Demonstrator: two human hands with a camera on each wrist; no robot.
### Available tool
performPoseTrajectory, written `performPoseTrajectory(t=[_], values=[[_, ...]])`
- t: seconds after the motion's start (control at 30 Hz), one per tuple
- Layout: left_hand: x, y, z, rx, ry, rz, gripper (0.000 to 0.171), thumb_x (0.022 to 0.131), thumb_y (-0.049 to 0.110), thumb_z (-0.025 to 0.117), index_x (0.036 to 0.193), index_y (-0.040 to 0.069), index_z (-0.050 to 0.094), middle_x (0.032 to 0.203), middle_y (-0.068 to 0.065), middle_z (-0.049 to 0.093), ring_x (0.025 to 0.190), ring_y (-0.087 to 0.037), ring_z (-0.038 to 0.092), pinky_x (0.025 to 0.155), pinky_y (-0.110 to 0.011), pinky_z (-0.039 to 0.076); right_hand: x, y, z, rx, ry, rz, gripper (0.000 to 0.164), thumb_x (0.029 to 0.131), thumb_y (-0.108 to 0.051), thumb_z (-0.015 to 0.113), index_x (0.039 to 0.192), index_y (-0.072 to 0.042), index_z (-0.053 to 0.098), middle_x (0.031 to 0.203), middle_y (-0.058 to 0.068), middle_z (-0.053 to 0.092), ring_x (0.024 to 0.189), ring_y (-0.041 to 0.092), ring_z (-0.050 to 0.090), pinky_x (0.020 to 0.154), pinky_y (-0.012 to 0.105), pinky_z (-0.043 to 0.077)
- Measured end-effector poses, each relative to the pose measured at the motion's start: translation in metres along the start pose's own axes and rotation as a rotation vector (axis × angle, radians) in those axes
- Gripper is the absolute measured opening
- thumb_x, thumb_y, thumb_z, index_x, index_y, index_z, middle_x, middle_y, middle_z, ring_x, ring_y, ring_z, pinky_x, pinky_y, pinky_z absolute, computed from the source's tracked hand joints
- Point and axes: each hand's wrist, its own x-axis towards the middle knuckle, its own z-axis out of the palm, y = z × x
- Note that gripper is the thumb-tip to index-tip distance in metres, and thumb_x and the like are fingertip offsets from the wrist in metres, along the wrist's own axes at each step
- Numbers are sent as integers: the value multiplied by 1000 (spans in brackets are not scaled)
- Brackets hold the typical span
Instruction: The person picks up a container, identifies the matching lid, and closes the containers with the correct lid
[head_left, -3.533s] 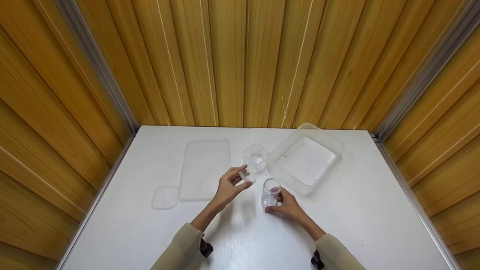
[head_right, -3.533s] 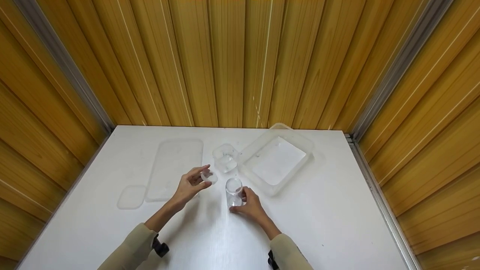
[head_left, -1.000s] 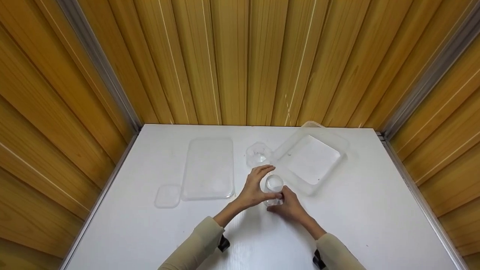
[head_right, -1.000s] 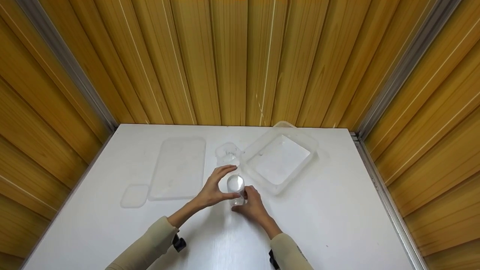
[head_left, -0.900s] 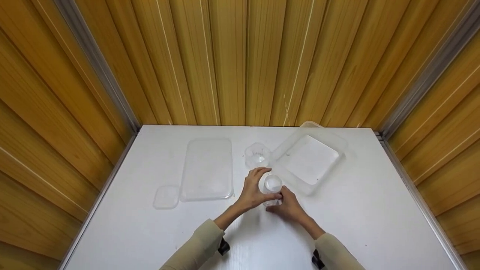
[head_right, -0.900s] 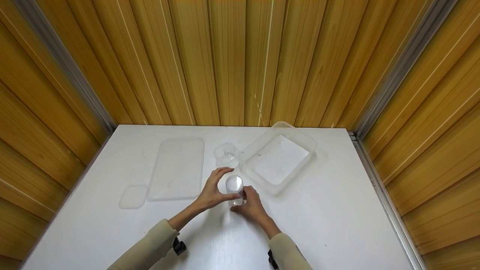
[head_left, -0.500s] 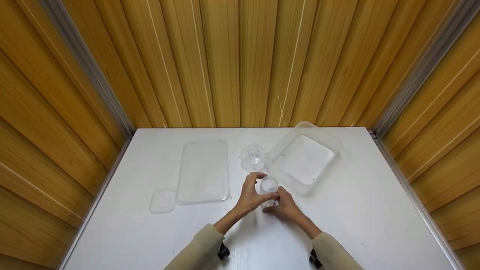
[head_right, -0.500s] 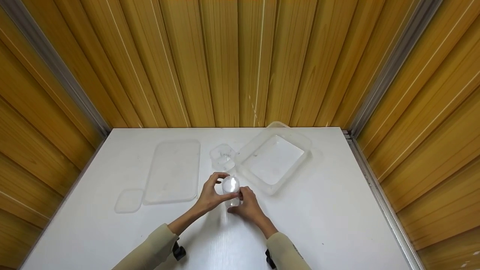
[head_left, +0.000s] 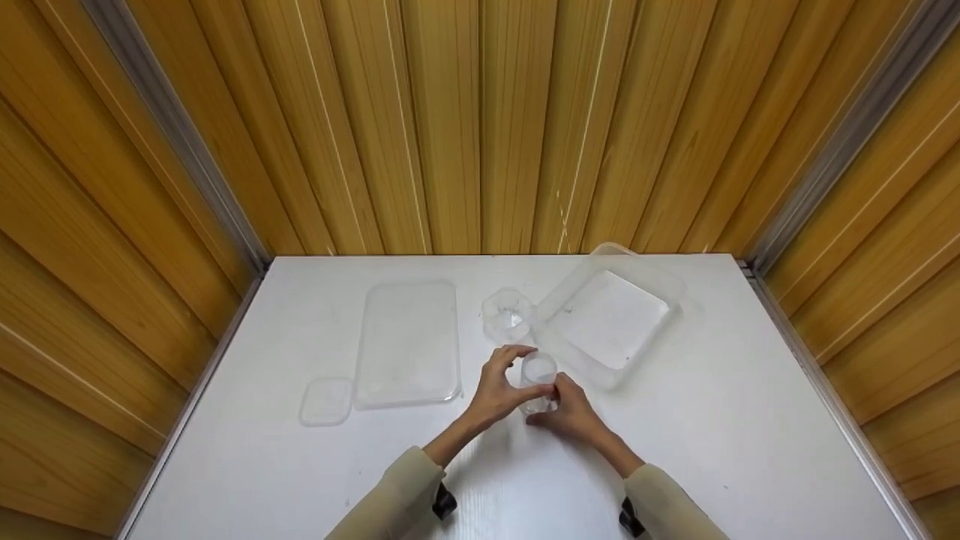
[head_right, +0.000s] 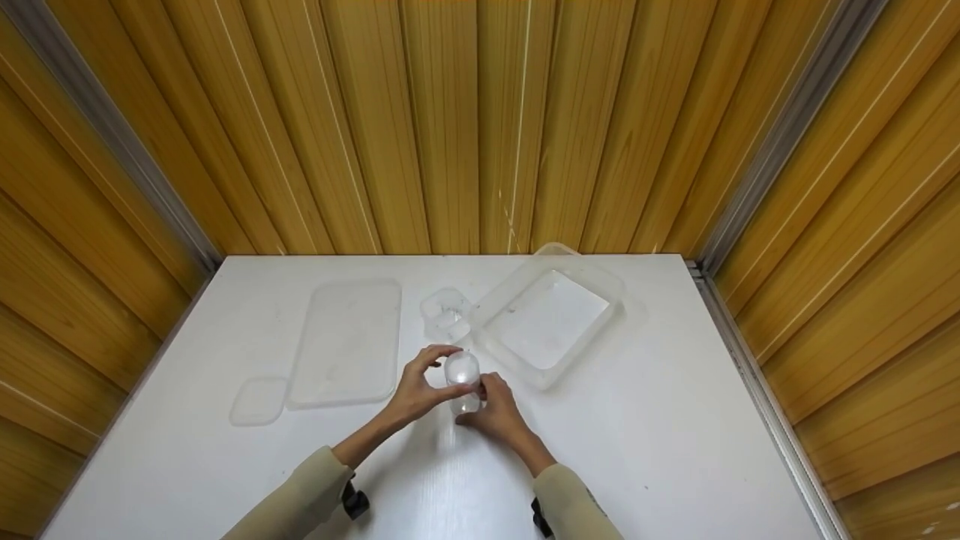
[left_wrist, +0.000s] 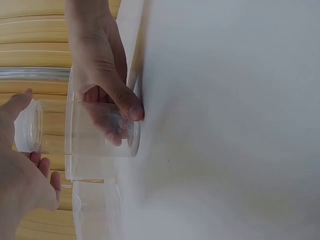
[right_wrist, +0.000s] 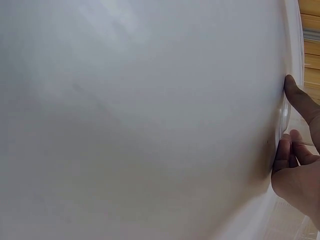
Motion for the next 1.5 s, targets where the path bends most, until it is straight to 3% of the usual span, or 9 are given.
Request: performPoseTrajectory(t=[0.17,0.4,0.67,0.83,1.03,1.23,1.5], values=[[2,-1,-4,5,-50,-17,59,78,25,90,128,5,66,125,-11,69,116,-26,57,96,-51,47,1,0,-1,2,-9,3,62,67,-12,94,118,2,61,104,10,63,91,21,56,79,29,48],[5,0,-9,38,-109,-40,60,80,26,87,133,8,66,132,-7,66,123,-24,53,101,-37,42,2,-1,-3,-2,-28,2,65,69,-13,94,122,2,60,108,12,62,95,22,56,81,28,48],[-1,-2,-10,-7,-75,-9,71,74,24,92,135,6,61,131,-11,62,124,-28,51,103,-40,41,-1,-1,4,6,-23,-3,65,67,-13,95,120,4,60,108,12,63,95,20,57,82,28,50],[1,-1,-5,64,-22,19,75,68,29,96,131,5,62,121,-13,63,116,-27,53,102,-37,40,-1,0,5,9,-18,-3,66,66,-11,95,120,5,60,110,14,64,97,20,58,84,31,53],[6,2,2,84,10,-4,70,66,34,96,121,9,60,117,-7,62,111,-23,53,99,-34,39,1,0,2,4,-2,-22,64,66,-9,95,118,5,61,109,16,64,95,20,58,83,32,54],[7,0,3,93,2,19,64,68,32,95,117,8,61,116,-6,64,112,-22,53,101,-37,42,0,-1,1,14,-19,2,63,68,-9,94,119,5,60,112,16,64,97,21,58,83,31,53],[7,-1,-5,49,-84,25,58,75,25,91,125,11,65,125,-7,65,116,-28,52,103,-42,36,-1,1,-1,12,-39,6,68,71,-14,93,126,3,58,116,15,64,103,23,61,90,35,54]])
